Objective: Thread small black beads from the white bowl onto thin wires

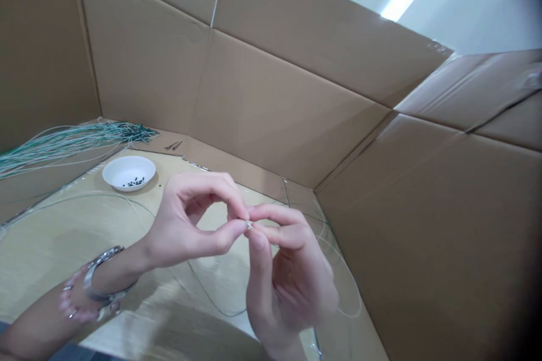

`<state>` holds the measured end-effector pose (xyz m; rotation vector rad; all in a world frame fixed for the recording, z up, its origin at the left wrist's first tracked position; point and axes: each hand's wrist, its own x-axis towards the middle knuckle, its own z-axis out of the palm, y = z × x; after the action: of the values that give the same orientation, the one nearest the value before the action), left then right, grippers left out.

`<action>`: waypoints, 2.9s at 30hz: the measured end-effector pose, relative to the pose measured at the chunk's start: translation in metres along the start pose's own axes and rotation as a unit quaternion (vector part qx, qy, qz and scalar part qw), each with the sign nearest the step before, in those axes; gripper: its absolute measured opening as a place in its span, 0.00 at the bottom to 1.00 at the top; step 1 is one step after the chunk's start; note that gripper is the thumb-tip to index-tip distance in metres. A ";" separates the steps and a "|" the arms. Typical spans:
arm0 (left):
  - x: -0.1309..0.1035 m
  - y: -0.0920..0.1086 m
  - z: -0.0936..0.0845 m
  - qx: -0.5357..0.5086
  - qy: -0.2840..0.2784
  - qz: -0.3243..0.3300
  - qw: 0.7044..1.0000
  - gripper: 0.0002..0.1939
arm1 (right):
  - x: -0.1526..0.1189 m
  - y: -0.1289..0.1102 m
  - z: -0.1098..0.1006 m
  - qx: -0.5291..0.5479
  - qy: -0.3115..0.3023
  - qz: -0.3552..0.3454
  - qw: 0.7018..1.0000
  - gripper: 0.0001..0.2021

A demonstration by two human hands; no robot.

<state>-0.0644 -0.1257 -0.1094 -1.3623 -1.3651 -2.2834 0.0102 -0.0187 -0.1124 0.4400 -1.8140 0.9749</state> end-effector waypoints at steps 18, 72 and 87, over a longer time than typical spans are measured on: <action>0.000 0.001 0.001 0.005 -0.011 -0.011 1.000 0.11 | -0.001 0.001 0.002 0.031 -0.002 -0.001 1.000 0.12; 0.005 0.008 -0.010 0.031 -0.065 -0.041 0.997 0.08 | 0.009 0.003 -0.012 -0.113 -0.016 -0.112 0.987 0.06; 0.008 0.009 -0.013 0.018 -0.089 -0.113 0.989 0.05 | 0.011 0.014 -0.011 -0.088 -0.014 -0.136 0.987 0.07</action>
<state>-0.0723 -0.1382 -0.0998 -1.5017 -1.6875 -2.3058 0.0022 -0.0001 -0.1064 0.5752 -1.7906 0.6177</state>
